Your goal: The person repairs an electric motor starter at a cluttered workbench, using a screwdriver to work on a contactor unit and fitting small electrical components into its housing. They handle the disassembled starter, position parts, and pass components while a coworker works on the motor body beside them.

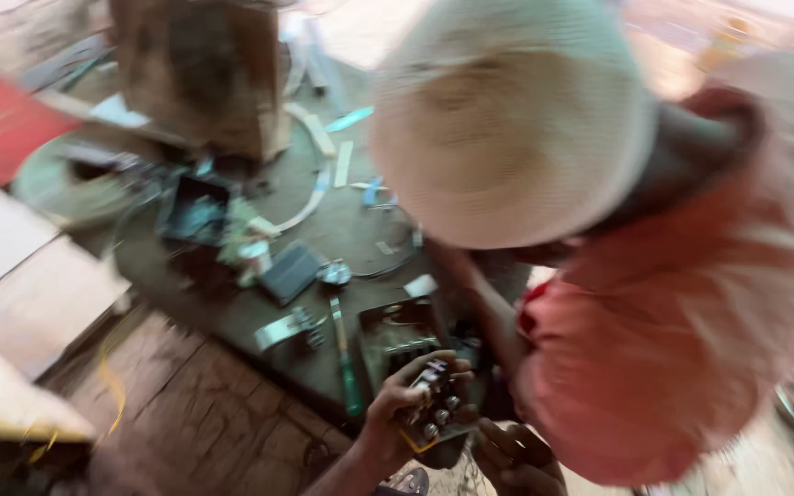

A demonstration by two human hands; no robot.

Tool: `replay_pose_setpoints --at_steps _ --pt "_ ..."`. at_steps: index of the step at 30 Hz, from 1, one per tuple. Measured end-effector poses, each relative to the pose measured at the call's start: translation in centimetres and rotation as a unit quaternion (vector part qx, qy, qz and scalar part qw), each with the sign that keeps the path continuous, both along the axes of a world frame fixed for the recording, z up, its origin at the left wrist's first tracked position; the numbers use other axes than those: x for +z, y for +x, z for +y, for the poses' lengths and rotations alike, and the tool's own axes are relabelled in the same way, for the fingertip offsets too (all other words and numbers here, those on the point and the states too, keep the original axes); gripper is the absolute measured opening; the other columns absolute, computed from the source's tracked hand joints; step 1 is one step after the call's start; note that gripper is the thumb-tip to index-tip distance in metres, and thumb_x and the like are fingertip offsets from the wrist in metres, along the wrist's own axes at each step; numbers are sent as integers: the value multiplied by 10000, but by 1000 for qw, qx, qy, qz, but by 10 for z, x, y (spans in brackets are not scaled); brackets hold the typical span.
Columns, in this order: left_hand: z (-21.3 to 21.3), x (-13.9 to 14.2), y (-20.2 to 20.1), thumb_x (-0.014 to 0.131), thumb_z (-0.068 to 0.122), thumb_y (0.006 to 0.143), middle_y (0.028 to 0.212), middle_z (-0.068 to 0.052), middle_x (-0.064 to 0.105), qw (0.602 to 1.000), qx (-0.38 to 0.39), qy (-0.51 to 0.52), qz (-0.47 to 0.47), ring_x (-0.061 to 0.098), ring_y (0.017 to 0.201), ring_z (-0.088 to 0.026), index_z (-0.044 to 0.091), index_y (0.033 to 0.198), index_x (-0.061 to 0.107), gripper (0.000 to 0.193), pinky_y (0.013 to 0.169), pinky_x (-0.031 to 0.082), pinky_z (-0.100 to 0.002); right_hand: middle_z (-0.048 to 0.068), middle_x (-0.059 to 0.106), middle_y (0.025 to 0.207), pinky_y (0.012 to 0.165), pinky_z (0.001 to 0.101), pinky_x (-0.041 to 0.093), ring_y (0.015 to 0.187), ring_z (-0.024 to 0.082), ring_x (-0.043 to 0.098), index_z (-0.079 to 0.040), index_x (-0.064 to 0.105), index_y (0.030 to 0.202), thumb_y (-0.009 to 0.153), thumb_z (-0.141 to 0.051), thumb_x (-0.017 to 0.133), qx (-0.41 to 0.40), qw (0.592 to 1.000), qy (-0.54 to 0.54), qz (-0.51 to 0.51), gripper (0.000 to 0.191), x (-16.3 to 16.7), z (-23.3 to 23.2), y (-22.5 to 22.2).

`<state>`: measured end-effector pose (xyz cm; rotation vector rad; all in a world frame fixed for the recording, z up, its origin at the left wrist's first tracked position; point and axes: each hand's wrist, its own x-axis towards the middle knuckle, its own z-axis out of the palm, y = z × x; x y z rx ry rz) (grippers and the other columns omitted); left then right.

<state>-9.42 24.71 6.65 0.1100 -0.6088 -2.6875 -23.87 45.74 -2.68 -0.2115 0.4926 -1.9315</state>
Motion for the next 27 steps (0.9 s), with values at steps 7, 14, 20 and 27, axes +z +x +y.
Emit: replay_pose_setpoints --at_steps 7,14,20,27 --pt "-21 -17 14 593 364 931 1378 -195 590 982 63 164 71 599 1257 -333 -8 1482 483 674 1041 556 -539 273 608 1344 1034 563 489 1265 423 590 5 606 1181 658 183 504 73 995 36 58 562 47 -54 22" --pt "-63 -28 34 515 578 941 1506 -231 534 973 68 199 94 558 1363 -383 39 1523 454 795 1122 464 -499 102 518 1055 901 345 490 941 206 501 -6 643 1068 712 167 584 20 998 -6 53 400 111 -137 68" --pt "-100 -17 51 451 788 921 1483 -262 522 971 67 227 37 504 1408 -374 -55 1484 412 1015 1198 436 -512 62 492 1039 1047 370 524 903 153 487 6 651 1106 774 238 530 28 998 -52 14 423 116 -184 97" --pt "-119 -11 54 259 967 833 1463 -272 516 941 -17 306 144 500 1376 -417 -22 1441 444 1176 1153 441 -529 110 535 1121 1106 431 508 1035 214 553 -10 645 1103 748 247 502 19 1000 -6 20 460 111 -215 130"
